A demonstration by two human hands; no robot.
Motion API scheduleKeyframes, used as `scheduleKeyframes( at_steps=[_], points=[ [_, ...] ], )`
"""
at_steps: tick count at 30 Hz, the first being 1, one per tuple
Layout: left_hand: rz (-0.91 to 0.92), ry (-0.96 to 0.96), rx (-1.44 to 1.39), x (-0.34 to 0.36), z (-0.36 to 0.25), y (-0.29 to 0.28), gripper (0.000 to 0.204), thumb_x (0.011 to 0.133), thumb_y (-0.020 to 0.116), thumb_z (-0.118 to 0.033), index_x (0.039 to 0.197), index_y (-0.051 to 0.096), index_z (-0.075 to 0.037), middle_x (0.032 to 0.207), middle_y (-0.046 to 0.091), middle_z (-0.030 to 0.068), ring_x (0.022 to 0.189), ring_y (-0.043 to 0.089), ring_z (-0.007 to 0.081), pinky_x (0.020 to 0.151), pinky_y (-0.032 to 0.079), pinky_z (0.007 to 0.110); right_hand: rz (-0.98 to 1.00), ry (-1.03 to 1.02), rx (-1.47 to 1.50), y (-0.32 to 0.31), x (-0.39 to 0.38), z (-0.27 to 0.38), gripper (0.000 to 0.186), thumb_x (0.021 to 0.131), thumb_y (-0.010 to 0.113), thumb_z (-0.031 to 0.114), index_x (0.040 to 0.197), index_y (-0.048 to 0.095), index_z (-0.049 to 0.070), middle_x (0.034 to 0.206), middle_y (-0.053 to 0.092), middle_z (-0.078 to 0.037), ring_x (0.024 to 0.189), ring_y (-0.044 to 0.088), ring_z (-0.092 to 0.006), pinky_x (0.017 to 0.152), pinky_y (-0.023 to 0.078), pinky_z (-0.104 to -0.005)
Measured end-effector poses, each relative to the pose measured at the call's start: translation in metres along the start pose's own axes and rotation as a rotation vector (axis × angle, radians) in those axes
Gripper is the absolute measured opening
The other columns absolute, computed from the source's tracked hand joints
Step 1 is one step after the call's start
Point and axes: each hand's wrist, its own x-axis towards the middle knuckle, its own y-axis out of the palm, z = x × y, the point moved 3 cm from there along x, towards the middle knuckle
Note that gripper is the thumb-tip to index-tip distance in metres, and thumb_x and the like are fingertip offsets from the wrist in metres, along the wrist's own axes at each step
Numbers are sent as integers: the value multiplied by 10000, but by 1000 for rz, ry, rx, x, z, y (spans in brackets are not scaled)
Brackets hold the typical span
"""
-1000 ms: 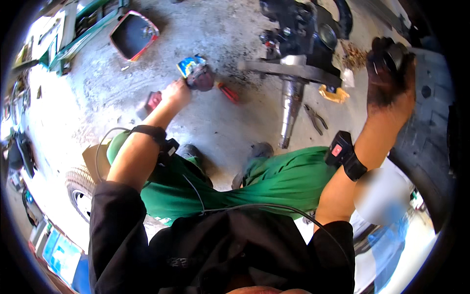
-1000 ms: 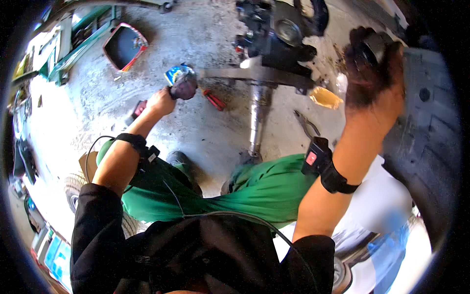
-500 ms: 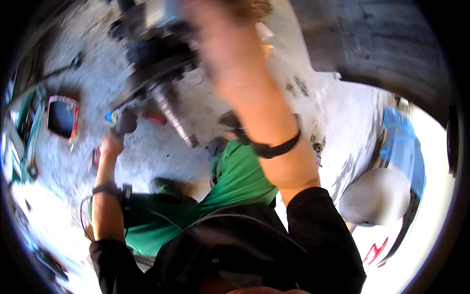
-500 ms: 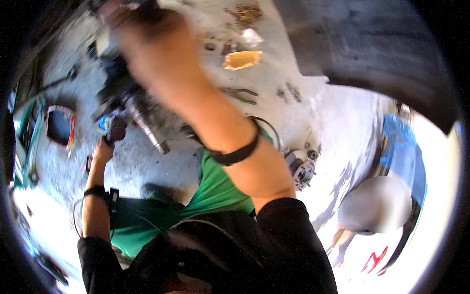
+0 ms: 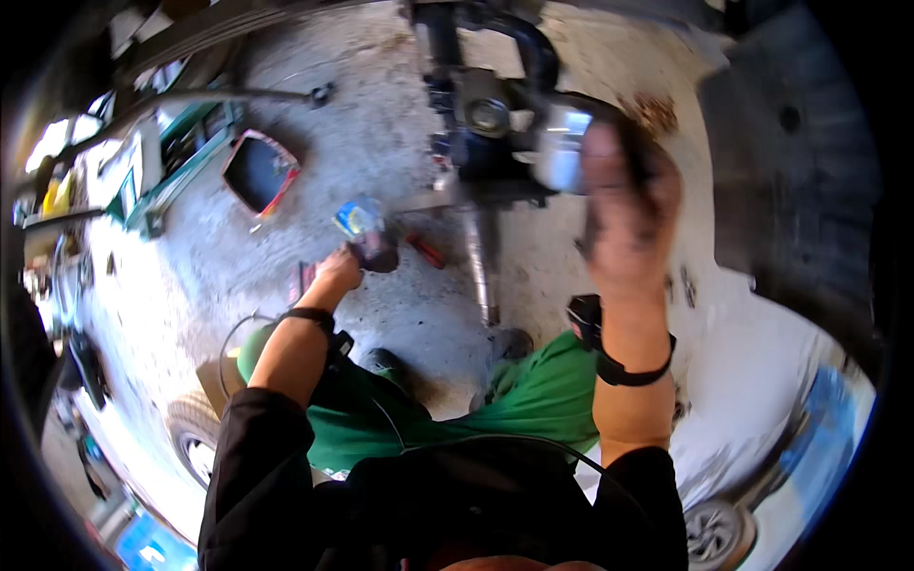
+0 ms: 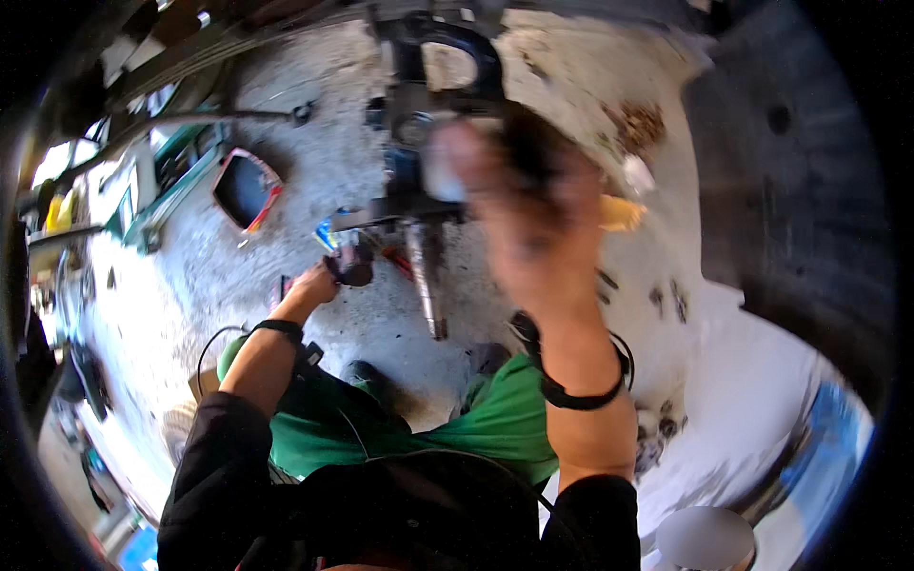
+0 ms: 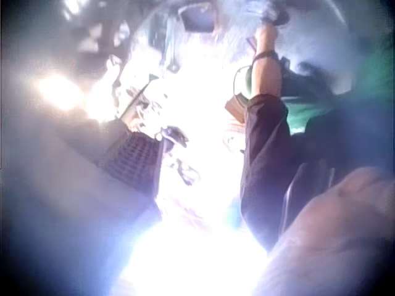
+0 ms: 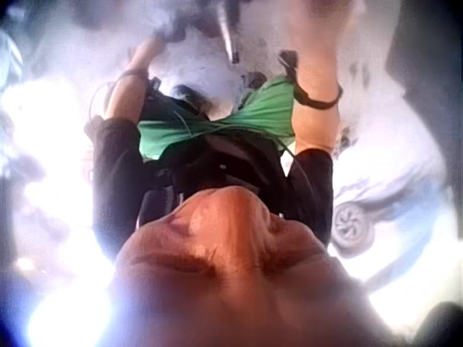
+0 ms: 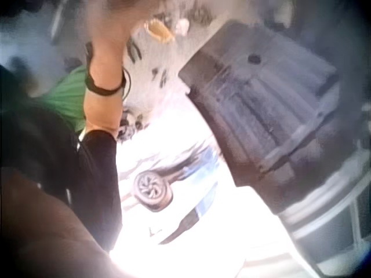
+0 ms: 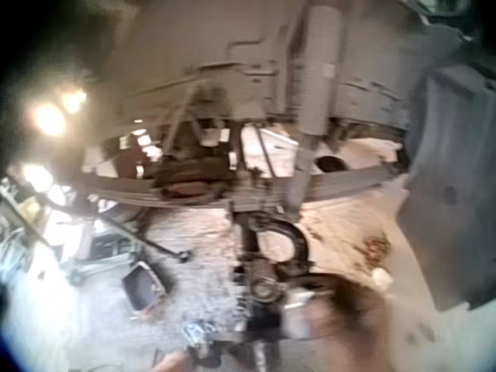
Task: The person uses an impact wrench and a large socket wrench to disassemble and reassemble components of a truck's front axle hub.
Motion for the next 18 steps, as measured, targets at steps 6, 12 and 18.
scheduleKeyframes(
  at_steps=[6, 12, 18],
  points=[
    [18, -130, -11, -22, 8, 3, 483, 835, 515, -171, 1284, 374, -65, 1270, 519, 153, 1203, 495, 288, 995, 359, 443, -328, 162, 203, 2, 2, -17, 414, 874, 616, 312, 1062, 568, -53, 1054, 624, -170, 968, 618, -272, 875, 468, -356],
    [7, -127, -50, -14, 12, 11, 452, 863, 484, -161, 1294, 377, -76, 1261, 528, 140, 1193, 506, 281, 981, 367, 426, -257, 172, 199, 13, 3, -29, 428, 889, 583, 347, 1176, 501, 40, 1121, 588, -167, 1073, 561, -324, 965, 378, -432],
    [94, 16, 60, 4, 10, 17, 407, 855, 530, -196, 1247, 519, -86, 1266, 542, 111, 1141, 549, 274, 842, 466, 510, -265, 221, 326, 28, 4, -64, 366, 910, 547, 354, 1111, 542, 48, 1088, 602, -129, 1030, 580, -283, 931, 407, -420]
  ],
)
